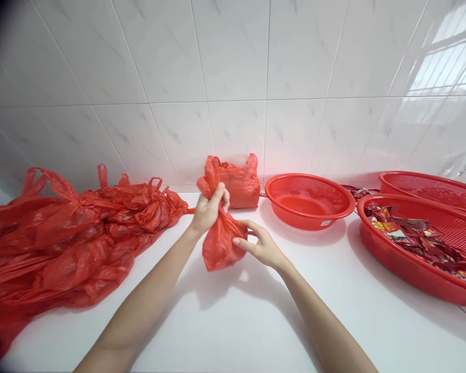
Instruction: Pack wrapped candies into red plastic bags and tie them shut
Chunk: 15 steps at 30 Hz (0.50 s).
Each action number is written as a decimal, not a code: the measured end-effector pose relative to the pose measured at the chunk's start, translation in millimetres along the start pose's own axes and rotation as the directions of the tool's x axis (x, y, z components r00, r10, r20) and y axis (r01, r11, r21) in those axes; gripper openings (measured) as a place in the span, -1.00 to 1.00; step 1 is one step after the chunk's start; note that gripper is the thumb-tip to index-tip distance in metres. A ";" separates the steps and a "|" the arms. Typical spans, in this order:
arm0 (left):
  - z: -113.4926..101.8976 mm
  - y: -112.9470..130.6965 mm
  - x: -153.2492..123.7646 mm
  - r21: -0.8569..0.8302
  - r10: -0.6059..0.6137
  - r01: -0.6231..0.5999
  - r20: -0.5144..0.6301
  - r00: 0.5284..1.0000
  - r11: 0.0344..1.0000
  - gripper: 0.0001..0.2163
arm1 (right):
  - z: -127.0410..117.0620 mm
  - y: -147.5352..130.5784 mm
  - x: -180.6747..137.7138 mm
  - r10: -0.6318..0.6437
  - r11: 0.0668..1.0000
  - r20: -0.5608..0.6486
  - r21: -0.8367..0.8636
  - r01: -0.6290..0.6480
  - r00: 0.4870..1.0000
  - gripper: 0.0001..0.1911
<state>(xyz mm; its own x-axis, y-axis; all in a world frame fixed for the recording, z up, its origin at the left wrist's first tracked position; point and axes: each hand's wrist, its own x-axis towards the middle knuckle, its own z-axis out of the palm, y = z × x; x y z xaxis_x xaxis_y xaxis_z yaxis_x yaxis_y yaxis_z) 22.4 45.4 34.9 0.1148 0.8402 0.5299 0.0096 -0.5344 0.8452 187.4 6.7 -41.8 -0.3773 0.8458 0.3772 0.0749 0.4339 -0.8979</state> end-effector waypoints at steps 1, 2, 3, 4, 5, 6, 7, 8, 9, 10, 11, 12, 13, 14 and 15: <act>-9.9 6.2 8.5 0.017 0.034 -0.033 -0.059 0.998 0.999 -0.43 | -2.0 1.5 -0.2 -0.008 1.000 -0.046 -0.016 0.007 0.999 -0.53; -22.2 14.3 19.5 0.049 0.075 -0.070 -0.126 0.989 0.996 -0.44 | -4.1 3.9 -0.3 0.004 1.000 -0.099 -0.029 -0.007 0.995 -0.48; -37.1 23.9 32.9 0.086 0.113 -0.097 -0.208 0.972 0.992 -0.45 | -6.0 6.9 -0.3 0.029 0.999 -0.150 -0.040 -0.036 0.988 -0.46; -54.1 34.6 48.3 0.124 0.146 -0.113 -0.305 0.941 0.986 -0.47 | -7.6 10.2 -0.2 0.059 0.997 -0.190 -0.047 -0.069 0.980 -0.47; -73.0 45.6 64.9 0.168 0.182 -0.122 -0.407 0.895 0.978 -0.49 | -8.5 13.5 0.0 0.086 0.994 -0.219 -0.050 -0.099 0.972 -0.49; -93.1 56.2 81.6 0.220 0.228 -0.133 -0.496 0.838 0.966 -0.52 | -8.9 16.2 0.2 0.106 0.991 -0.230 -0.052 -0.121 0.967 -0.52; -113.5 65.7 97.1 0.280 0.285 -0.146 -0.563 0.775 0.949 -0.55 | -8.5 18.4 0.5 0.119 0.989 -0.228 -0.060 -0.136 0.966 -0.56; -133.5 73.4 110.0 0.355 0.339 -0.136 -0.608 0.718 0.925 -0.57 | -7.6 19.8 0.7 0.127 0.987 -0.219 -0.073 -0.146 0.968 -0.60; -152.2 78.8 119.3 0.450 0.402 -0.095 -0.658 0.637 0.888 -0.56 | -6.1 20.6 0.9 0.129 0.985 -0.207 -0.090 -0.151 0.970 -0.65; -168.9 81.9 124.1 0.542 0.433 0.002 -0.674 0.599 0.840 -0.56 | -4.2 21.0 0.9 0.129 0.983 -0.195 -0.107 -0.152 0.972 -0.69; -183.0 82.4 124.0 0.620 0.448 0.144 -0.690 0.569 0.772 -0.56 | -2.0 21.4 0.9 0.127 0.980 -0.181 -0.126 -0.151 0.975 -0.72; -194.1 80.8 119.2 0.688 0.424 0.288 -0.666 0.614 0.666 -0.59 | 0.4 21.8 0.7 0.128 0.977 -0.164 -0.149 -0.153 0.978 -0.74; -202.0 77.5 110.5 0.732 0.366 0.433 -0.655 0.661 0.527 -0.62 | 2.9 22.7 0.4 0.133 0.972 -0.147 -0.174 -0.158 0.980 -0.76; -206.7 73.0 99.2 0.762 0.258 0.532 -0.633 0.730 0.369 -0.63 | 5.4 24.0 -0.1 0.141 0.966 -0.128 -0.199 -0.165 0.982 -0.76; -208.4 67.8 86.5 0.760 0.184 0.564 -0.635 0.751 0.321 -0.68 | 8.0 25.8 -0.5 0.152 0.960 -0.107 -0.221 -0.172 0.983 -0.77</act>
<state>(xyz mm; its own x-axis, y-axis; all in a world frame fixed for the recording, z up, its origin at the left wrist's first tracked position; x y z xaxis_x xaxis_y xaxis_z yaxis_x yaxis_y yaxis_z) -174.0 101.0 152.5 -0.5424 0.5910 0.5971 0.8233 0.2324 0.5179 182.2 14.9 -67.0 -0.2604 0.9302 0.2587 0.3412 0.3394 -0.8766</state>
